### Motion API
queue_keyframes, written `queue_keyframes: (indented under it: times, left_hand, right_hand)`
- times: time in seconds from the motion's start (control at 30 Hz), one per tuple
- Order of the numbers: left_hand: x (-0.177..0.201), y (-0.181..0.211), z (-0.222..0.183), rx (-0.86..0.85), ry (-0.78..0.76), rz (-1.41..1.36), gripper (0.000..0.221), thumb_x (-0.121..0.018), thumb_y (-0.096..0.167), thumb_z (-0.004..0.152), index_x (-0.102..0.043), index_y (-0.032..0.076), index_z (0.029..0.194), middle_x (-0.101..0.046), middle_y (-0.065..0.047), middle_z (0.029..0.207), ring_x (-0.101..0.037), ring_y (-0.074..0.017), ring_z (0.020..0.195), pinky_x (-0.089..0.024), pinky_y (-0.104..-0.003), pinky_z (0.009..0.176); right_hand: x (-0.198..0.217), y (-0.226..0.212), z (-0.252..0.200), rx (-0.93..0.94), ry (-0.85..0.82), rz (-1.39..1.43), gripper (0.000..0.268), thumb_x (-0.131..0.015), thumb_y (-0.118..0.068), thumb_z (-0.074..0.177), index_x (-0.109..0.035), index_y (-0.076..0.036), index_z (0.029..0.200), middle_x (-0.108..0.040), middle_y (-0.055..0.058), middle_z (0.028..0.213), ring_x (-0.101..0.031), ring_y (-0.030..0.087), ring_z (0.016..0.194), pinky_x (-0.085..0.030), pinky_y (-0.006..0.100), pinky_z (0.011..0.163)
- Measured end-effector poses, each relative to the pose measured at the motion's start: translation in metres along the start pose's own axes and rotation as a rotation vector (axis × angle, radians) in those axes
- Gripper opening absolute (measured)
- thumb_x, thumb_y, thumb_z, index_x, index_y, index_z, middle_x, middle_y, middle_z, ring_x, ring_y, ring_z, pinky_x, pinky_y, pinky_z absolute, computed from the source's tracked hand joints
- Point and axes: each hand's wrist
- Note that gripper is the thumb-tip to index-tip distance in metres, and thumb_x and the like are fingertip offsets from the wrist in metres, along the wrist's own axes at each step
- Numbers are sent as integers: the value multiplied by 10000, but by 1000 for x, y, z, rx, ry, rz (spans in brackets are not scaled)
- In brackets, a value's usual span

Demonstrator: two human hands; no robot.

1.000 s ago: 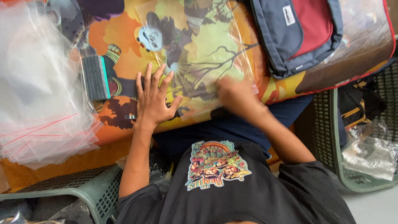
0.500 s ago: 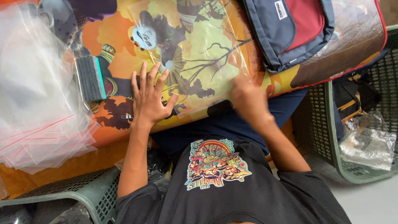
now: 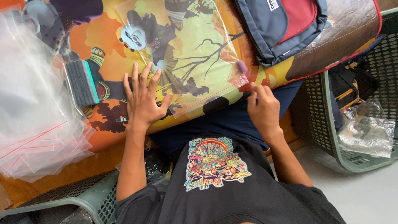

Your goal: The person is packaging a small zippered pouch into a clear plastic sleeve at a packing station.

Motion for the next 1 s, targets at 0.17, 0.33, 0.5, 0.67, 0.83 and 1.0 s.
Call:
queue_keyframes:
  times: [0.17,0.33,0.5,0.67,0.83,1.0]
  left_hand:
    - [1,2,-1,3,-6,-11,688,-522,572,908,-473,154,1453,-357,-153,1571,-218,-454,1494,-134,-703,1141]
    - [-1,-1,0,1,10,-11,693,-534,572,904,-472,162,1459,-353,-148,1574,-214,-450,1496,-125,-694,1145]
    - [-2,-1,0,-2,12,-5,692,-541,567,908,-479,152,1459,-351,-151,1582,-210,-451,1495,-120,-695,1141]
    - [-2,-2,0,2,31,-4,682,-521,581,912,-494,155,1444,-359,-147,1577,-221,-446,1490,-131,-678,1149]
    - [-12,-5,0,16,62,-8,679,-576,566,892,-512,165,1435,-372,-132,1573,-217,-438,1493,-130,-667,1154]
    - [1,2,1,67,-91,29,734,-572,570,917,-378,196,1519,-249,-83,1641,-132,-356,1528,-88,-659,1222]
  right_hand:
    - [-20,-28,-38,16,0,127,260,-601,-20,908,-715,-144,1107,-627,30,894,-683,291,776,-549,382,620]
    - [-4,-20,-42,-55,33,268,159,-602,13,953,-720,-75,1011,-632,84,826,-659,318,714,-533,367,578]
    - [-21,-32,-62,-5,28,275,197,-633,22,922,-741,-87,1045,-670,51,869,-688,268,750,-548,334,595]
    - [-17,-30,-41,35,28,237,237,-603,21,918,-723,-81,1095,-662,61,913,-679,283,775,-542,374,621]
    - [-24,-65,-45,157,-92,280,205,-651,-1,892,-743,-113,1038,-667,33,873,-671,261,695,-544,336,556]
    - [-9,-67,-15,153,-123,287,179,-556,26,978,-690,13,1096,-668,137,960,-658,291,838,-526,407,679]
Point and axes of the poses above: each hand's wrist, its own z-axis towards the middle knuckle, its own x-axis out of the back of the hand, y = z × x
